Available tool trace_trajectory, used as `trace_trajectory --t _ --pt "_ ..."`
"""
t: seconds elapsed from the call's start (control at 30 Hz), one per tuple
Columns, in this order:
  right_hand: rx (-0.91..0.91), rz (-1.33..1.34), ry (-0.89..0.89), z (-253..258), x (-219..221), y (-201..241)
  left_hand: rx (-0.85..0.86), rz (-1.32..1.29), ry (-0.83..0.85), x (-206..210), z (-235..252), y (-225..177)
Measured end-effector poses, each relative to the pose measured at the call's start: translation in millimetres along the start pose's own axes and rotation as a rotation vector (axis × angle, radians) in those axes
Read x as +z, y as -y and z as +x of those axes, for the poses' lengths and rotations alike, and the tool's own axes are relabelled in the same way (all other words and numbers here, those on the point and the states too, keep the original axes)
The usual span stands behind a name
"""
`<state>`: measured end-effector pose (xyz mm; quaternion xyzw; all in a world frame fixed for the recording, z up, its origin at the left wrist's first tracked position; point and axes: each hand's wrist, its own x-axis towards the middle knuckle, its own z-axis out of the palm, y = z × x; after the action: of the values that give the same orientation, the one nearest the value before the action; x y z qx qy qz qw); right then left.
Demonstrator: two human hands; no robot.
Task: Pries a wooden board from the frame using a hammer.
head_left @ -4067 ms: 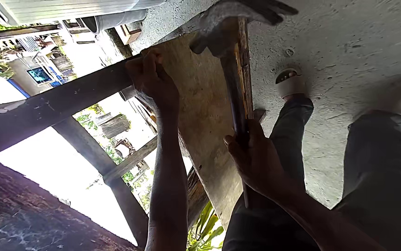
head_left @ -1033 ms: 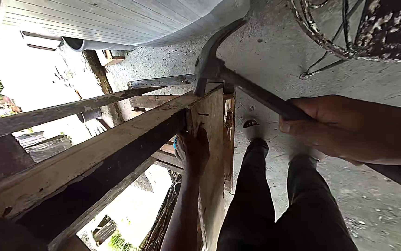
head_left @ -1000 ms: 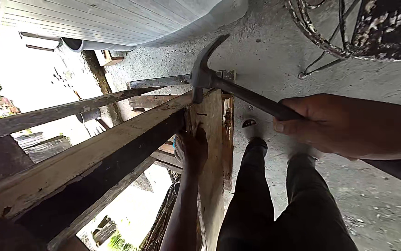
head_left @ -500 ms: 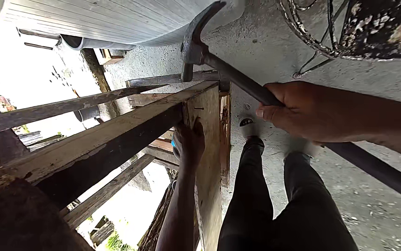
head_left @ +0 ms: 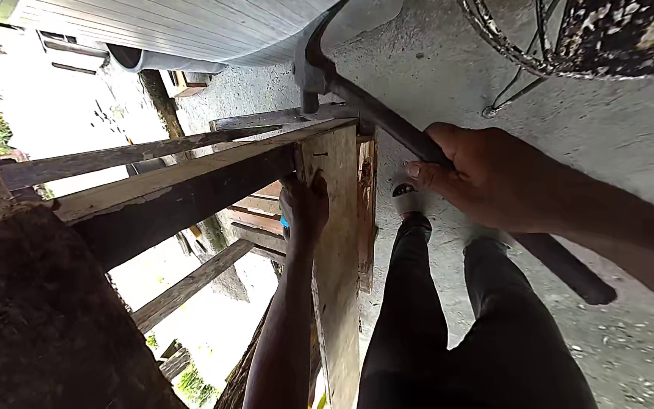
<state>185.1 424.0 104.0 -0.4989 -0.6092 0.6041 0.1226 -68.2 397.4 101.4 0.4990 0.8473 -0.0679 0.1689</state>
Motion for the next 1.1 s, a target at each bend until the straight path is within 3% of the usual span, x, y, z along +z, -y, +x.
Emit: trace_trajectory --t 0.1,0.27,0.33,0.63,0.77,0.93,1.1 --pt "-0.064 0.113 -0.279 -32.7 42.6 -26.8 0.030 0.002 -0.012 0.0 -2.3 1.4" --pt "0.149 0.894 -0.412 -55.5 119.5 -17.7 0.032 -0.033 -0.001 -2.7 -9.9 -1.8" --pt "0.190 1.075 -0.406 -59.3 144.8 -11.1 -0.020 0.008 -0.024 -1.3 -5.2 -5.3" --pt "-0.003 1.095 -0.465 -62.0 216.5 18.6 0.044 0.073 -0.054 0.1 -2.7 -2.9" --pt "-0.004 1.074 -0.477 -58.1 225.8 25.4 0.054 0.074 -0.055 1.6 -0.2 -0.3" --pt "0.066 0.957 -0.355 -52.2 211.8 23.6 0.056 0.064 -0.052 2.8 2.2 0.2" --pt "-0.057 0.960 -0.698 -82.2 193.9 35.1 0.020 0.051 -0.014 -1.5 -0.1 -6.2"
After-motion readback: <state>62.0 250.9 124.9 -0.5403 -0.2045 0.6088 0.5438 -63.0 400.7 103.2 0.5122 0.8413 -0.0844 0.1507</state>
